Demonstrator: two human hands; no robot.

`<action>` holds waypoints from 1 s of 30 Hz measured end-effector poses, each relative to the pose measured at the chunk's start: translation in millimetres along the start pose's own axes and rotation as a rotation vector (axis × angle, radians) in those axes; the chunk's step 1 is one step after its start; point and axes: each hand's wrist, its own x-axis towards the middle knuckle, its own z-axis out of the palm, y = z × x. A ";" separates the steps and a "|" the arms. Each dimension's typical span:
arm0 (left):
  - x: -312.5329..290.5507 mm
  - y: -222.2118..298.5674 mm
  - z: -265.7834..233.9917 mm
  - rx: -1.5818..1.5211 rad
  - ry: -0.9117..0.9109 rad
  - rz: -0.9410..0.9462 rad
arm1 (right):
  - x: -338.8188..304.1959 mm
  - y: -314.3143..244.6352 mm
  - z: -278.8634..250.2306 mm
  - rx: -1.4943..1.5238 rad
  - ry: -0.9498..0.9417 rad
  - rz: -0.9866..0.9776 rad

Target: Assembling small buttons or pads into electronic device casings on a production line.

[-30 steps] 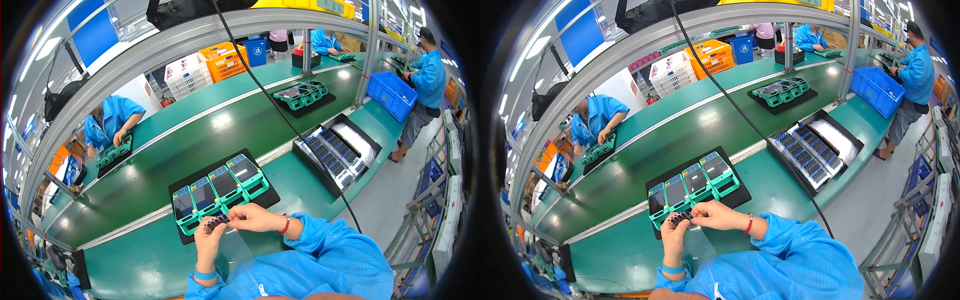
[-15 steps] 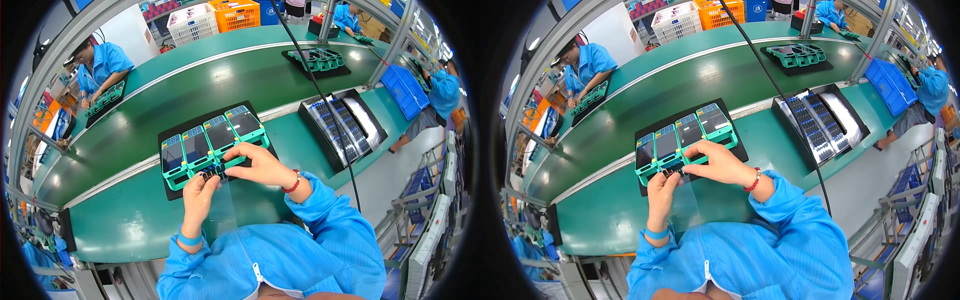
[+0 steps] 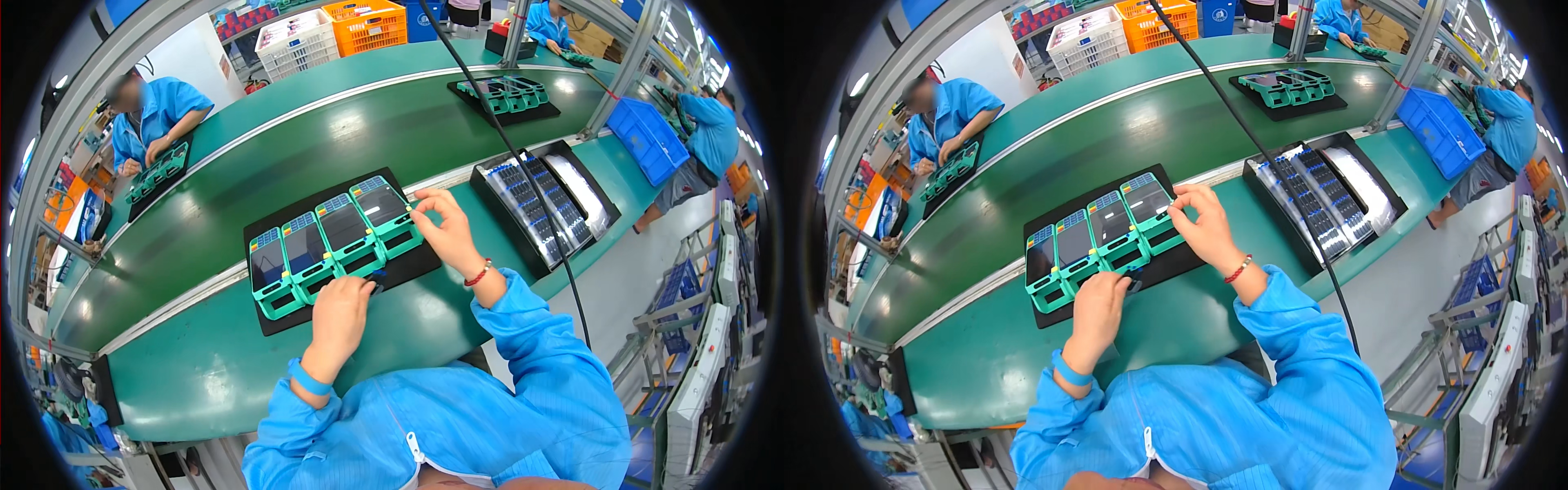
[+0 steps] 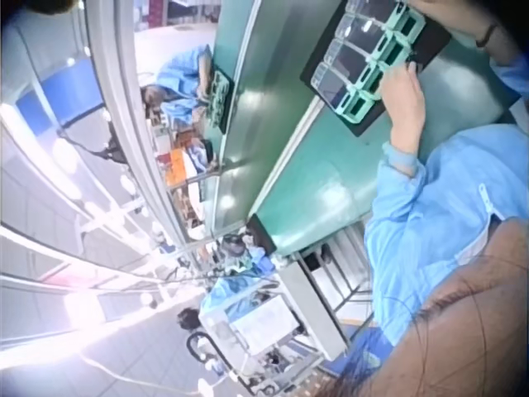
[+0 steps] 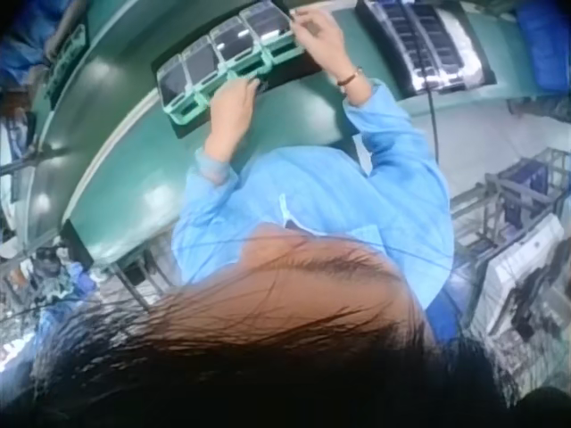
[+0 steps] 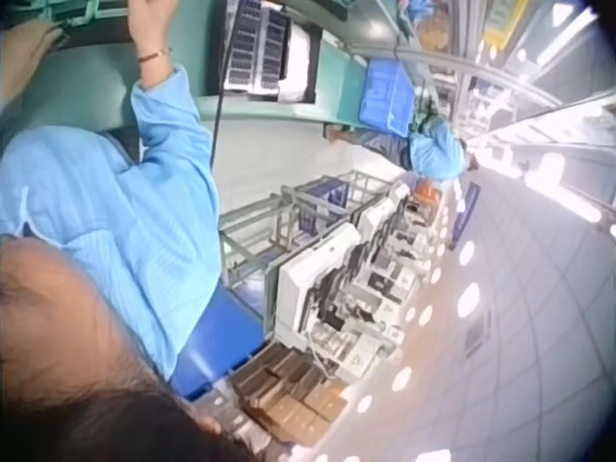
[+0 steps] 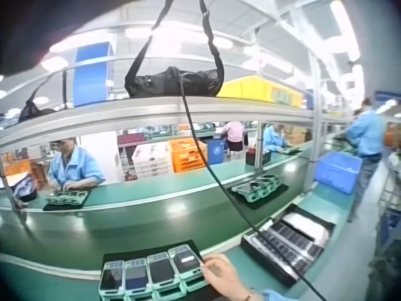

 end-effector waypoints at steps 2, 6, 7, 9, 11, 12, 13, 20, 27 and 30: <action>10.7 8.0 6.5 0.094 -0.016 0.050 | -4.5 15.3 8.5 -0.022 0.037 0.033; 27.2 12.3 25.5 0.218 0.107 0.243 | -15.0 30.9 21.8 -0.051 0.053 0.116; 29.0 13.3 29.2 0.228 0.055 0.226 | -16.2 33.8 21.7 -0.053 0.054 0.117; 35.2 14.8 32.2 0.252 0.045 0.230 | -16.4 35.3 21.1 -0.099 0.059 0.125; 42.0 12.5 34.1 0.275 0.023 0.222 | -13.6 32.6 21.1 -0.162 0.058 0.079; 44.3 10.3 36.6 0.273 0.019 0.221 | -12.7 32.0 20.6 -0.229 0.064 0.032; 46.4 8.0 38.5 0.303 -0.008 0.222 | -10.9 32.6 19.3 -0.229 0.063 0.035; 42.6 -9.6 45.7 0.337 0.031 0.187 | 4.1 56.7 21.4 0.317 -0.274 0.401; 22.6 8.6 33.3 0.223 0.263 0.219 | 3.5 78.1 -6.8 0.338 -0.334 0.575; 1.1 15.7 0.0 0.149 0.319 0.153 | 9.1 109.5 -5.2 0.269 -0.421 0.560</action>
